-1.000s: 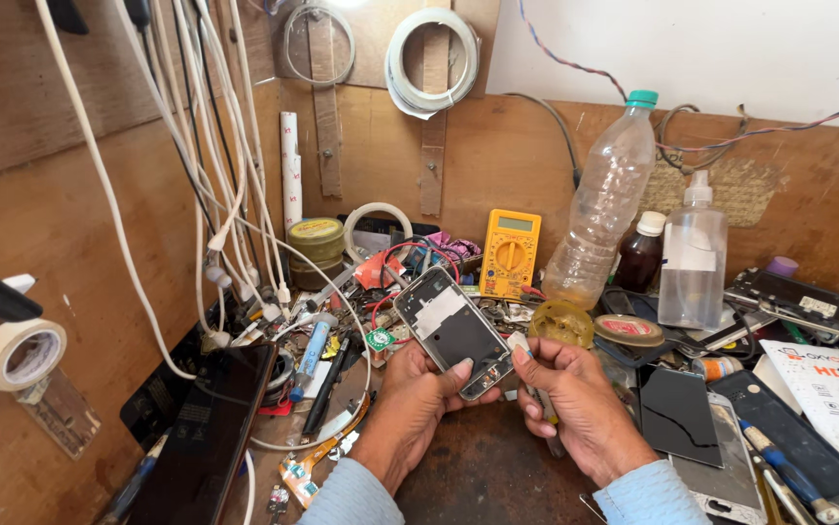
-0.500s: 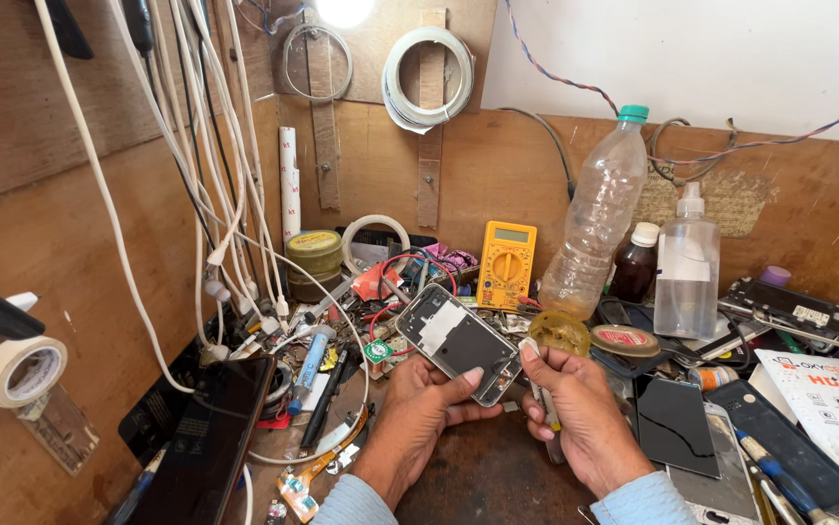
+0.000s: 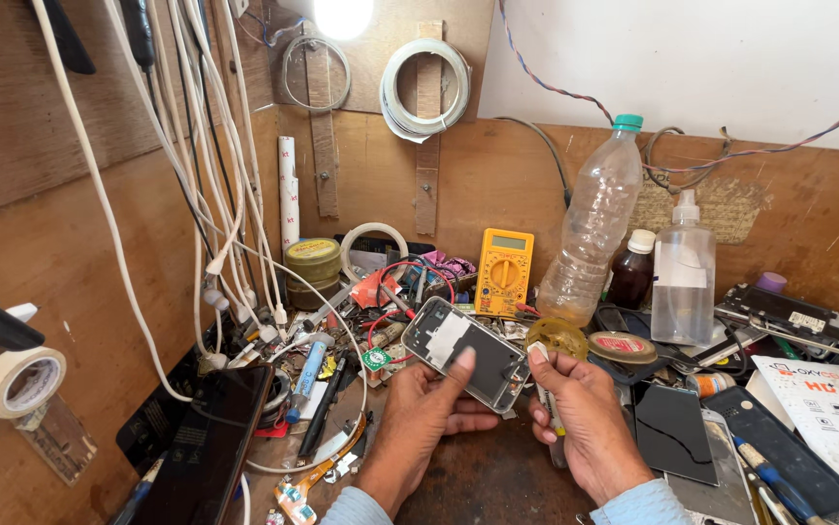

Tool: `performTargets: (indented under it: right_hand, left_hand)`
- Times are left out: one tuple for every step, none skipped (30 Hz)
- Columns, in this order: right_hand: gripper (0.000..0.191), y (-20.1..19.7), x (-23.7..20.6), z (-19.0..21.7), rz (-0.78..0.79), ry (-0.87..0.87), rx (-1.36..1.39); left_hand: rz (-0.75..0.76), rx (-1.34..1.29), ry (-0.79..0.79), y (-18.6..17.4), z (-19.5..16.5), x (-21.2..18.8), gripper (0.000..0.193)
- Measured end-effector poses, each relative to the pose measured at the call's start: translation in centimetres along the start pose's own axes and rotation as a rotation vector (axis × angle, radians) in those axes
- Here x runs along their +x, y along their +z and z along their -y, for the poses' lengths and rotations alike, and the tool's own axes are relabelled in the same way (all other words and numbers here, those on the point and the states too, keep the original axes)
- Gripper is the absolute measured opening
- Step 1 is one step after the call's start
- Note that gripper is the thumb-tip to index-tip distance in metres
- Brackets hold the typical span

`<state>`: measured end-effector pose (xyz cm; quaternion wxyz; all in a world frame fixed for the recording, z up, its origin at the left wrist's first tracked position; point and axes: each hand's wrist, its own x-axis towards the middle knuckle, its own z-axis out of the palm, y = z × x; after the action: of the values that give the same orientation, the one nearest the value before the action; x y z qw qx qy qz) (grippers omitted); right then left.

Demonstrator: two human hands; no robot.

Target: The person uses a small tool to scrape adhesive residue from the inside of a disassembled smartphone frame. They repeatedly scrape and wipe the inner edges and corners of the frame while holding it with the other hand.

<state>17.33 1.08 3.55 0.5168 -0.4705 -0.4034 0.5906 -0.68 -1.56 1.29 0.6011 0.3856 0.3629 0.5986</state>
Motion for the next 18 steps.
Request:
performTargets:
  right_hand:
    - [0.024,0.0,-0.1,0.1,-0.011,-0.001,-0.010]
    - [0.025,-0.2,-0.1,0.2,-0.022,-0.002,-0.020]
    - [0.025,-0.2,-0.2,0.3,-0.034,-0.003,-0.031]
    - [0.025,-0.3,-0.1,0.4,-0.046,-0.009,-0.038]
    - [0.025,-0.3,-0.1,0.4,-0.056,-0.014,-0.045]
    - [0.026,-0.4,0.0,0.5,-0.067,-0.018,-0.052]
    - [0.026,-0.5,0.0,0.5,-0.070,-0.028,-0.065]
    - [0.025,-0.6,0.0,0.5,-0.072,-0.038,-0.077]
    - [0.025,-0.6,0.0,0.5,-0.073,-0.048,-0.088]
    - [0.025,-0.7,0.1,0.4,-0.066,-0.050,-0.107]
    - [0.025,-0.7,0.1,0.4,-0.059,-0.053,-0.126]
    - [0.025,-0.7,0.1,0.3,-0.053,-0.057,-0.145]
    - [0.026,-0.7,0.1,0.3,-0.045,-0.050,-0.163]
    - [0.026,-0.7,0.2,0.2,-0.037,-0.042,-0.181]
    - [0.027,-0.6,0.2,0.2,-0.026,-0.033,-0.199]
    - [0.028,-0.5,0.1,0.2,-0.007,-0.036,-0.204]
    - [0.028,-0.5,0.1,0.2,0.013,-0.040,-0.209]
    - [0.029,-0.4,0.0,0.2,0.031,-0.044,-0.215]
  left_hand:
    - [-0.036,0.011,-0.013,0.1,-0.2,0.0,0.048]
    - [-0.071,0.022,-0.026,0.2,-0.4,-0.1,0.052]
    - [-0.106,0.032,-0.039,0.3,-0.6,-0.2,0.057]
    - [-0.169,0.141,-0.057,0.4,-1.0,-0.3,0.060]
    - [-0.233,0.250,-0.075,0.4,-1.5,-0.4,0.065]
    - [-0.297,0.360,-0.094,0.5,-2.0,-0.6,0.070]
    - [-0.333,0.476,-0.054,0.5,-2.4,-1.0,0.068]
    - [-0.369,0.591,-0.012,0.5,-2.8,-1.5,0.067]
    - [-0.405,0.708,0.031,0.6,-3.2,-2.0,0.066]
    - [-0.398,0.778,0.162,0.8,-3.5,-2.4,0.058]
    - [-0.390,0.846,0.295,0.9,-3.8,-2.8,0.050]
    - [-0.379,0.912,0.430,1.1,-4.0,-3.0,0.043]
    - [-0.321,0.954,0.549,1.2,-4.1,-3.3,0.041]
    - [-0.261,0.994,0.666,1.3,-4.3,-3.4,0.043]
    - [-0.201,1.033,0.784,1.3,-4.3,-3.5,0.048]
    - [-0.138,1.069,0.845,1.2,-4.4,-3.6,0.060]
    - [-0.074,1.105,0.906,1.2,-4.3,-3.5,0.072]
    - [-0.008,1.138,0.967,1.1,-4.2,-3.5,0.084]
